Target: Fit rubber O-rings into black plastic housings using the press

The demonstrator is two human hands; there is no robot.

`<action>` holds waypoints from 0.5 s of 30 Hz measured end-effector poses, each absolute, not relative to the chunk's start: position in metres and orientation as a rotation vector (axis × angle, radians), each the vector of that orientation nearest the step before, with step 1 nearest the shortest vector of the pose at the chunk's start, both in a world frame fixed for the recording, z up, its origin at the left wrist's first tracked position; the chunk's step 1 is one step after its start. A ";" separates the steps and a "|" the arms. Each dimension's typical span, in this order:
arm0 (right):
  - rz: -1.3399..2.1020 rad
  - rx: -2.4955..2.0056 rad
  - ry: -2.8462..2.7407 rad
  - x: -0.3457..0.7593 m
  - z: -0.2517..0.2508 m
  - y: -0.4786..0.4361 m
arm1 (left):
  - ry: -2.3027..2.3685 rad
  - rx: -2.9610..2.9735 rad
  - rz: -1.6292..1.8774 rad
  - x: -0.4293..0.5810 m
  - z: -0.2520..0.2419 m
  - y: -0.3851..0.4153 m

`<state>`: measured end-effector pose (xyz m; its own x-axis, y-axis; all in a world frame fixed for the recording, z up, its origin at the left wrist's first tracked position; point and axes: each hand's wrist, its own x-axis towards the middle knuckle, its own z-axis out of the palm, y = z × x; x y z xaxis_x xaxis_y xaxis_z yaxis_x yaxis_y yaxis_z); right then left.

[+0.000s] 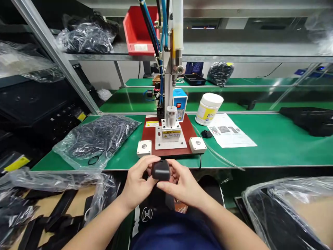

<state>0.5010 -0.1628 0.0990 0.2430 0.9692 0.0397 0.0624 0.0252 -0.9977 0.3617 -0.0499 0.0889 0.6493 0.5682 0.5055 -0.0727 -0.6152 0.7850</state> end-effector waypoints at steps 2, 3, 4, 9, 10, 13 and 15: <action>1.113 -1.332 -0.957 0.506 0.089 -0.162 | 0.541 1.742 0.750 0.370 0.088 -0.062; 1.210 -1.302 -0.878 0.506 0.082 -0.162 | 0.584 1.583 0.664 0.372 0.087 -0.068; 1.312 -1.249 -0.792 0.504 0.075 -0.161 | 0.608 1.423 0.597 0.374 0.086 -0.073; 1.553 -0.976 -0.348 0.487 0.045 -0.164 | 0.671 0.833 0.438 0.372 0.082 -0.089; 1.556 -0.949 -0.282 0.484 0.043 -0.166 | 0.676 0.769 0.421 0.370 0.081 -0.090; 1.560 -0.902 -0.150 0.479 0.040 -0.172 | 0.653 0.625 0.344 0.367 0.076 -0.093; 1.574 -0.885 -0.082 0.479 0.039 -0.174 | 0.626 0.565 0.281 0.366 0.073 -0.094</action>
<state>0.4788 -0.1742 0.0393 0.0612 0.8737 -0.4826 -0.8190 -0.2325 -0.5246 0.3663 -0.0944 0.0731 0.7796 0.4112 -0.4725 -0.0803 0.8137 0.5757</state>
